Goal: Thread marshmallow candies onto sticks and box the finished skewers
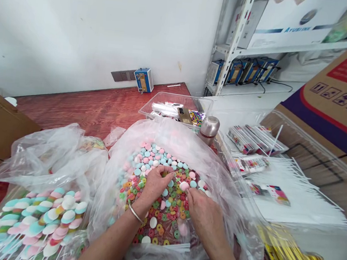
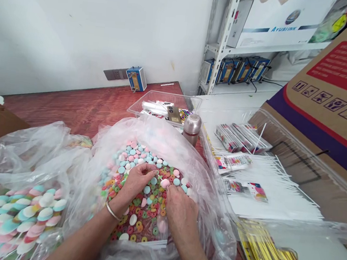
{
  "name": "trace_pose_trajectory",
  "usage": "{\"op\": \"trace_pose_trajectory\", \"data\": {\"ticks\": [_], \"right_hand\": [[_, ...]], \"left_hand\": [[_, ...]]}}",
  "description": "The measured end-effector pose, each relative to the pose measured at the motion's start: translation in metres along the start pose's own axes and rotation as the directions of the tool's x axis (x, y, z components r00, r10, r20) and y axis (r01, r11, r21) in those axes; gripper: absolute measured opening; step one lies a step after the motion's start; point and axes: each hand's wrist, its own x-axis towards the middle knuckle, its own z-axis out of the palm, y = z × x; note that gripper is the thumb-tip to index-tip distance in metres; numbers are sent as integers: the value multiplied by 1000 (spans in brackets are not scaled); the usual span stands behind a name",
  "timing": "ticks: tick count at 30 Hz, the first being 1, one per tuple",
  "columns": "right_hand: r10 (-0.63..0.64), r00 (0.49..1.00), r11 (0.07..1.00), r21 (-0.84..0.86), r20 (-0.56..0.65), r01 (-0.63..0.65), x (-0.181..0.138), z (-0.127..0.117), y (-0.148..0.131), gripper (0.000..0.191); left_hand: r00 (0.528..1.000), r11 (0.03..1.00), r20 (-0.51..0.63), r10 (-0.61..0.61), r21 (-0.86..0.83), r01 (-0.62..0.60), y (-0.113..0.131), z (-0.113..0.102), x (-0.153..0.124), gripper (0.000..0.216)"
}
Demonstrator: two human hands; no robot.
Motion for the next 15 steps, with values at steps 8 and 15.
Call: {"op": "trace_pose_trajectory", "data": {"ticks": [8, 15], "right_hand": [[20, 999, 994, 106, -42, -16, 0, 5, -5, 27], [-95, 980, 908, 389, -176, 158, -13, 25, 11, 44]], "left_hand": [[979, 905, 155, -134, -382, 185, 15, 7, -17, 24], [945, 556, 251, -211, -764, 327, 19, 14, -37, 39]]}}
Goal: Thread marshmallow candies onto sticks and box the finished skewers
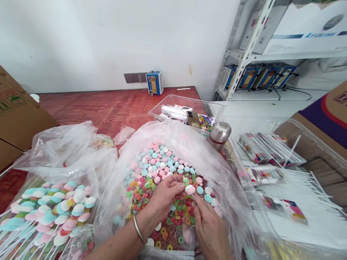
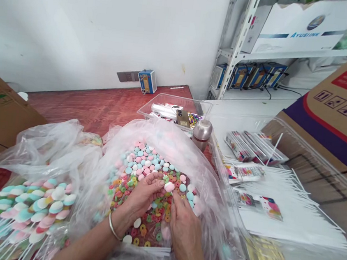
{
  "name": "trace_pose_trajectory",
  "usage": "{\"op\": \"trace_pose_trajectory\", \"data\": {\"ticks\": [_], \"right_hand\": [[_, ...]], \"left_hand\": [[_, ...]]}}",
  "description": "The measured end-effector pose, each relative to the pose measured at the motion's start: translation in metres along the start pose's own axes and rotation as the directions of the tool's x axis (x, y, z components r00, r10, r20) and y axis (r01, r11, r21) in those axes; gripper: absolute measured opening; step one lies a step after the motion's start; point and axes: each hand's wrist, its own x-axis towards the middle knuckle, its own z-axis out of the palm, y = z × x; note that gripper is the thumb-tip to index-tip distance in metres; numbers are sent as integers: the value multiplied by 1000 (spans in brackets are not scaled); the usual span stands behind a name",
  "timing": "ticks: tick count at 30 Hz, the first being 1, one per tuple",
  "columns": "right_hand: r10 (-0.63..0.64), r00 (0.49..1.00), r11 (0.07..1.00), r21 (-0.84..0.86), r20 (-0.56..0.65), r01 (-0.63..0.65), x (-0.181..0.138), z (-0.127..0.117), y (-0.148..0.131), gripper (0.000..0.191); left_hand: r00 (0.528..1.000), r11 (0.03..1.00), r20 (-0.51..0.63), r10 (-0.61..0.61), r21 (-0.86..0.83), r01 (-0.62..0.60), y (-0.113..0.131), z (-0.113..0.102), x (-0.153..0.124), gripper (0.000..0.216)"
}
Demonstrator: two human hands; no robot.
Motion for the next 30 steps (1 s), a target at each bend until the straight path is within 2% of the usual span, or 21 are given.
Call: {"op": "trace_pose_trajectory", "data": {"ticks": [5, 9, 15, 17, 19, 21, 22, 23, 24, 25, 26, 28, 30], "right_hand": [[72, 996, 992, 95, 53, -77, -18, -3, 10, 45], [124, 985, 978, 152, 121, -142, -28, -2, 7, 50], [188, 976, 945, 250, 111, -210, -18, 7, -5, 50], [198, 973, 904, 362, 121, -229, -10, 8, -10, 48], [207, 970, 853, 462, 126, -242, -3, 8, -12, 46], [224, 967, 825, 503, 123, -255, 2, 7, -12, 45], [231, 965, 821, 508, 123, -261, 4, 6, -11, 44], [238, 963, 818, 510, 124, -267, 5, 6, -10, 42], [243, 962, 815, 510, 128, -274, 5, 6, -9, 41], [247, 960, 815, 507, 131, -279, 5, 6, -8, 40], [251, 959, 817, 502, 134, -284, 4, 6, -8, 40], [253, 956, 821, 490, 148, -293, 2, 7, -7, 41], [245, 954, 821, 486, 172, -298, -1, 8, -6, 44]], "left_hand": [[994, 999, 110, -24, 34, 20, 0, -2, -14, 28], [995, 998, 97, -28, 61, 22, -8, 1, -21, 30], [993, 996, 73, -90, 21, 89, -24, 7, -26, 36], [993, 988, 87, -86, 139, 73, -18, 3, -23, 34], [993, 931, 99, -62, 365, 21, -3, -4, -16, 31], [992, 759, 86, 92, 639, -126, 18, -15, -3, 29], [969, 607, 87, 231, 766, -213, 30, -20, 5, 27], [920, 407, 110, 377, 872, -271, 40, -26, 14, 24], [869, 202, 151, 471, 941, -273, 49, -32, 23, 23], [837, 32, 183, 516, 972, -232, 55, -37, 32, 21], [827, -83, 200, 525, 979, -184, 60, -41, 40, 18], [843, -179, 199, 499, 976, -125, 61, -48, 51, 11], [854, -187, 211, 475, 973, -137, 56, -51, 55, 7]]}}
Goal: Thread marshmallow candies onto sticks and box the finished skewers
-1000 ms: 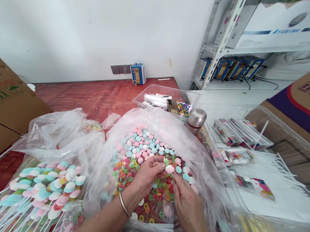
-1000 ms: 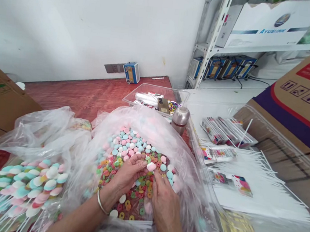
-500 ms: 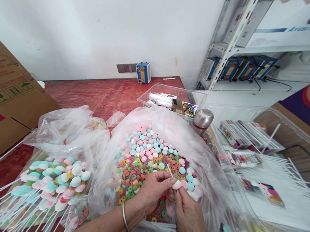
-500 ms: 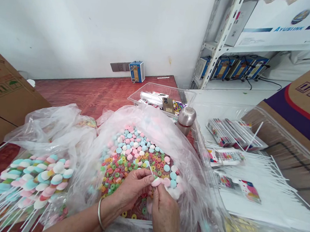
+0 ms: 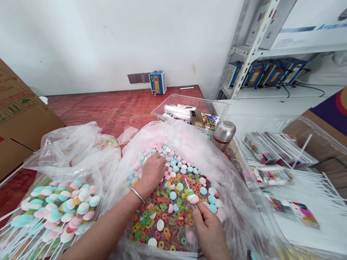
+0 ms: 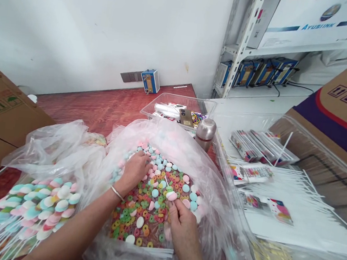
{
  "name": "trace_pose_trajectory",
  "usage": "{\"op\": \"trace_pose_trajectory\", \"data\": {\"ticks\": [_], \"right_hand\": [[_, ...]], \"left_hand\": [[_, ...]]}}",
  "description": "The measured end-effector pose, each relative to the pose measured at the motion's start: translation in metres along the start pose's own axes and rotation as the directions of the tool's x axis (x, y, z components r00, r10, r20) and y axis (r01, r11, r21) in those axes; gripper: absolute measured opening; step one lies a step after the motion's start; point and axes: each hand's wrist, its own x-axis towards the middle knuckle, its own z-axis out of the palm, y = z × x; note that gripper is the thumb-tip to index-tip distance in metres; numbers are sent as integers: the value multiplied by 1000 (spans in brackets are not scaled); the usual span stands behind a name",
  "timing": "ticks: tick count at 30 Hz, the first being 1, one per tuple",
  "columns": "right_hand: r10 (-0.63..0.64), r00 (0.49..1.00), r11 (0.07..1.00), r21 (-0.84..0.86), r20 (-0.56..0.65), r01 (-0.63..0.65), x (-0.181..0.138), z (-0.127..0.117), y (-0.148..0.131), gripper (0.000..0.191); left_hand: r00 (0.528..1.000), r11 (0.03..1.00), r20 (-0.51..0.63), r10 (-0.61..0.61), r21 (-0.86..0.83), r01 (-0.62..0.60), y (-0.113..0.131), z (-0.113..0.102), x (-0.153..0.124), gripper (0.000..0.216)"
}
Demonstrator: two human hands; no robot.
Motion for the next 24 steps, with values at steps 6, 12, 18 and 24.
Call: {"op": "trace_pose_trajectory", "data": {"ticks": [6, 12, 18, 24], "right_hand": [[6, 1000, 1000, 17, 27, -6, -4, -1, 8, 43], [-8, 1000, 999, 32, 30, 7, -4, 0, 8, 41], [-8, 999, 1000, 23, 34, 8, -5, 1, 8, 41], [-30, 998, 1000, -8, 49, 30, -3, 2, 7, 40]], "left_hand": [[999, 996, 1, 38, -84, -38, 1, 8, -8, 11], [993, 969, -48, -108, -228, 95, -6, 4, 35, 17], [985, 956, -33, -167, -251, 153, -11, 4, 62, 4], [989, 950, -63, -131, -295, 107, -5, 8, 53, 8]]}}
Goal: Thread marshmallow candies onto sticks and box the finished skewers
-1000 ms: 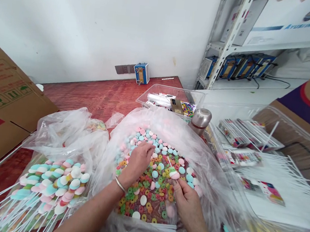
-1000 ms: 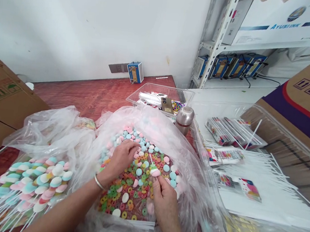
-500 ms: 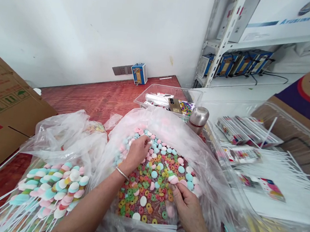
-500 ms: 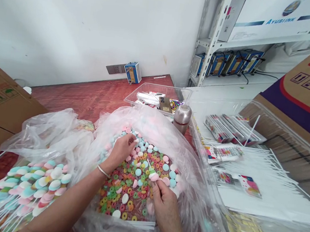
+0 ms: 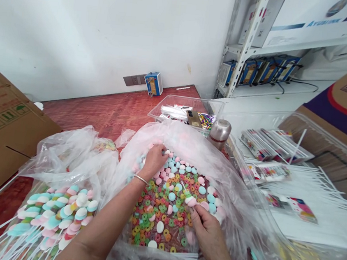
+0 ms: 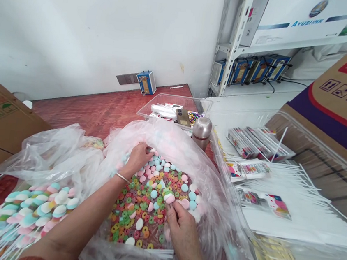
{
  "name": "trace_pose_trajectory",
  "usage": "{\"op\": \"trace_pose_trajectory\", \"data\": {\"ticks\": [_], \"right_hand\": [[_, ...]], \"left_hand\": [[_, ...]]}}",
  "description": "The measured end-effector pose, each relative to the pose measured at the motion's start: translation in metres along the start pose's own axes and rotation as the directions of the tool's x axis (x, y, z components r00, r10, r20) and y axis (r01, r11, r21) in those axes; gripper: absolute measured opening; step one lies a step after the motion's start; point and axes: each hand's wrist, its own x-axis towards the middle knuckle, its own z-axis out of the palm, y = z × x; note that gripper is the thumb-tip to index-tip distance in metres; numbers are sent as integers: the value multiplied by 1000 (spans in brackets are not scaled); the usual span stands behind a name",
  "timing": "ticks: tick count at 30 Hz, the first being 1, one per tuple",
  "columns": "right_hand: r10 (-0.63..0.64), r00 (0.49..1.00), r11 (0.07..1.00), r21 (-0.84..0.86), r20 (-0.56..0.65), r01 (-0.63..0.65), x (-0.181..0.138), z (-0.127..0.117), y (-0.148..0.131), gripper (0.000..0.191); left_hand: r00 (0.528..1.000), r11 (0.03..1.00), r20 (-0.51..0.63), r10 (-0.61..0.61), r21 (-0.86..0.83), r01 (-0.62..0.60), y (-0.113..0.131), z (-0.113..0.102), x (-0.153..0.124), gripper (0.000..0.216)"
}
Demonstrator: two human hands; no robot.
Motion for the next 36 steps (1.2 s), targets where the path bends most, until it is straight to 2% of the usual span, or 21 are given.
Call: {"op": "trace_pose_trajectory", "data": {"ticks": [4, 7, 9, 12, 14, 17, 19, 21, 25, 30, 36], "right_hand": [[-30, 999, 1000, 0, -37, 30, 0, 0, -5, 40], [-48, 995, 998, 23, -86, 50, 0, 0, -14, 39], [-80, 986, 995, 45, -149, 88, 1, 1, -22, 37], [-116, 967, 990, 48, -227, 130, 6, 4, -31, 35], [-117, 962, 992, 26, -246, 127, 9, 5, -34, 32], [-126, 961, 992, -18, -245, 126, 12, 5, -36, 30], [-132, 962, 991, -45, -240, 125, 10, 2, -36, 32], [-128, 971, 991, -74, -203, 116, 4, -2, -36, 35], [-80, 996, 995, -68, -31, 78, -13, -7, -32, 38], [-39, 997, 993, 110, 60, 33, -25, -5, -28, 39], [98, 983, 956, 259, 156, -136, -24, -6, -31, 37]], "left_hand": [[1000, 993, 15, 1, -114, 1, 10, -2, -24, 13], [990, 960, 141, 18, -279, 22, 24, -7, -54, 25], [951, 856, 306, 36, -501, 129, 35, -11, -77, 35], [845, 592, 532, 50, -698, 404, 49, -17, -107, 35], [799, 492, 601, 29, -704, 512, 54, -18, -119, 38], [781, 418, 624, -8, -708, 570, 54, -16, -126, 44], [796, 422, 603, -42, -712, 562, 51, -13, -126, 42], [833, 461, 546, -90, -718, 521, 48, -11, -124, 38], [898, 545, 407, -170, -720, 429, 44, -9, -119, 31], [918, 589, 349, -191, -707, 391, 44, -10, -117, 28], [929, 624, 338, -147, -697, 353, 42, -7, -120, 25]]}}
